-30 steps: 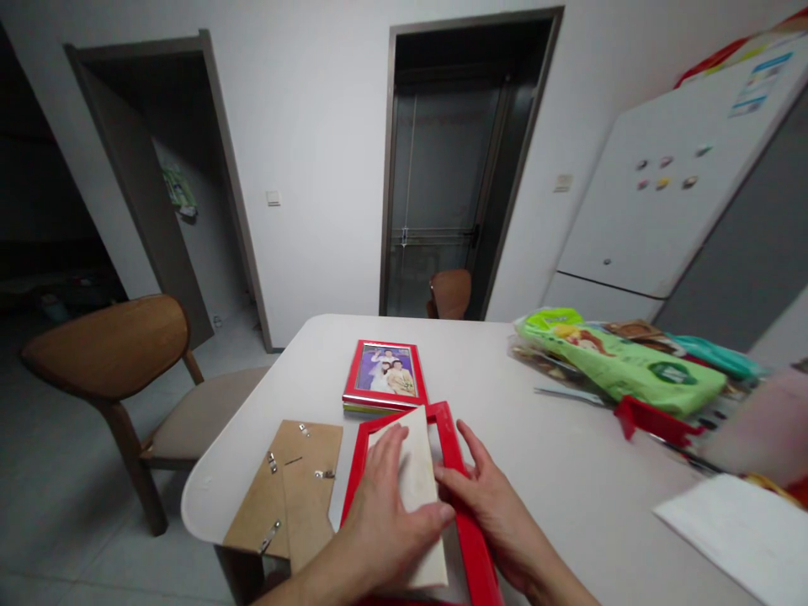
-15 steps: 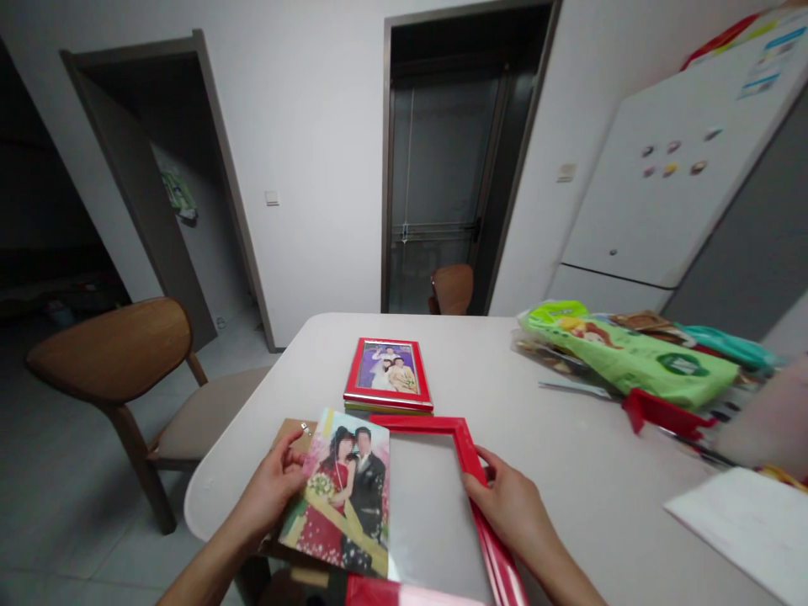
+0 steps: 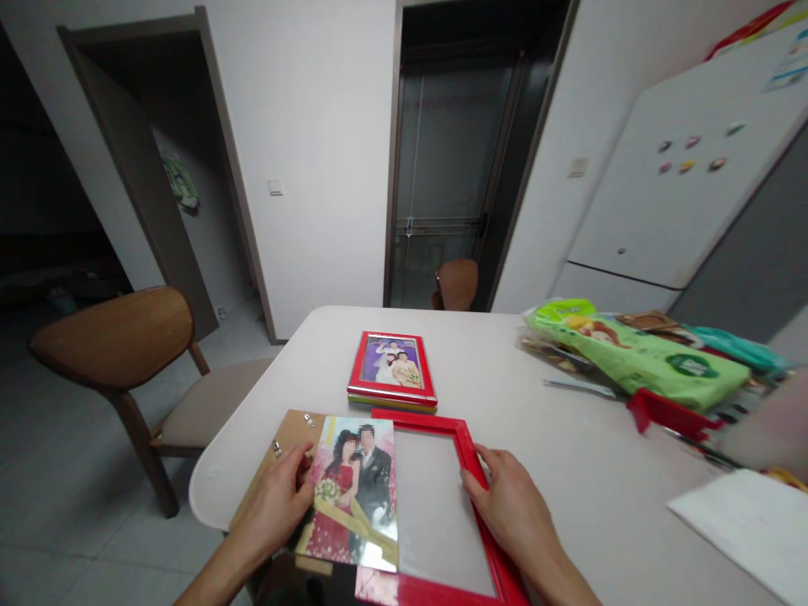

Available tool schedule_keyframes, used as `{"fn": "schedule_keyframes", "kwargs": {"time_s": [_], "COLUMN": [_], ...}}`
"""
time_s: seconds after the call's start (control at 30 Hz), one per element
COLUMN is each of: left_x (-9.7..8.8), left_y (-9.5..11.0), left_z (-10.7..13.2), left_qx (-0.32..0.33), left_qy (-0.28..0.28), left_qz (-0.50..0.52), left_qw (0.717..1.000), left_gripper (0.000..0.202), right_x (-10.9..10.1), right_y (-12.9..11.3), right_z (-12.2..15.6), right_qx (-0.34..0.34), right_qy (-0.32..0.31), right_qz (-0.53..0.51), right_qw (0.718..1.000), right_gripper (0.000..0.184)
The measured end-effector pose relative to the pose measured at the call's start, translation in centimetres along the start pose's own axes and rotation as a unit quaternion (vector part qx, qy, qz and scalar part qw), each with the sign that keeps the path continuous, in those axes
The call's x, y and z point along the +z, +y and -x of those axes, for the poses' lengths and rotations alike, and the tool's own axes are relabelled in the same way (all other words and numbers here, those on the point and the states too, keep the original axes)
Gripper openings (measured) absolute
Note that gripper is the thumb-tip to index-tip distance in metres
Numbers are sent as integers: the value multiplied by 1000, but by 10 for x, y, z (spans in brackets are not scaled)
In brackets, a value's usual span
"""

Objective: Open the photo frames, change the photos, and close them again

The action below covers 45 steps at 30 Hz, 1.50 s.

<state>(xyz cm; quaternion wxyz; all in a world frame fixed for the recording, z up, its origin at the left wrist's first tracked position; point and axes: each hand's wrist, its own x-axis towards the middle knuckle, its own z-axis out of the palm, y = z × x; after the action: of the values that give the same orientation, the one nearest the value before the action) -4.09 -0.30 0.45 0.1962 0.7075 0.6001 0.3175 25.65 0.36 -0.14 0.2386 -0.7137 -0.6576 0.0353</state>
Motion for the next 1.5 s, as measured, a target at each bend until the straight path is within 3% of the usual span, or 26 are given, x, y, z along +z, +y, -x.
{"fn": "schedule_keyframes", "kwargs": {"time_s": [0.1, 0.17, 0.23, 0.3, 0.4, 0.47, 0.57, 0.63, 0.7, 0.83, 0.93, 1.0, 1.2, 1.3, 1.5], "left_x": [-2, -1, 5, 15, 29, 31, 20, 11, 8, 23, 37, 42, 46, 49, 56], "left_y": [2, 8, 16, 25, 33, 38, 48, 60, 74, 93, 88, 79, 61, 58, 51], "left_z": [3, 9, 17, 25, 31, 30, 23, 20, 20, 24, 23, 21, 26, 31, 33], "left_qx": [10, 30, 73, 116, 150, 174, 199, 151, 58, -74, -80, -75, 5, 66, 137], "left_qy": [4, 8, -10, -62, -131, -112, -8, 65, 103, 41, 5, -16, -101, -121, -159], "left_qz": [1, 10, 20, 24, 15, 20, 99, 200, 324, 512, 554, 534, 254, 159, 73], "left_qw": [1000, 999, 997, 991, 980, 978, 975, 966, 939, 855, 828, 842, 962, 978, 975], "left_gripper": [42, 43, 49, 62, 74, 68, 52, 41, 36, 48, 54, 53, 48, 51, 59], "right_x": [1, 7, 17, 26, 24, 11, -8, -12, -8, 2, -5, -14, -17, -7, 0], "right_y": [-17, -34, -54, -73, -99, -113, -125, -126, -121, -95, -67, -49, -28, -29, -26], "right_z": [5, 9, 14, 16, 16, 15, 17, 20, 25, 31, 25, 18, 4, 2, 1], "right_qx": [-13, 20, 73, 112, 134, 130, 117, 136, 163, 166, 174, 194, 201, 183, 138], "right_qy": [29, -29, -125, -209, -253, -239, -203, -183, -185, -158, -117, -138, -184, -184, -198], "right_qz": [-99, -211, -332, -435, -541, -600, -662, -656, -637, -640, -594, -549, -513, -497, -417], "right_qw": [995, 977, 932, 869, 791, 752, 712, 719, 731, 733, 777, 801, 814, 828, 876], "right_gripper": [40, 44, 50, 53, 47, 45, 46, 48, 49, 40, 40, 43, 47, 45, 42]}}
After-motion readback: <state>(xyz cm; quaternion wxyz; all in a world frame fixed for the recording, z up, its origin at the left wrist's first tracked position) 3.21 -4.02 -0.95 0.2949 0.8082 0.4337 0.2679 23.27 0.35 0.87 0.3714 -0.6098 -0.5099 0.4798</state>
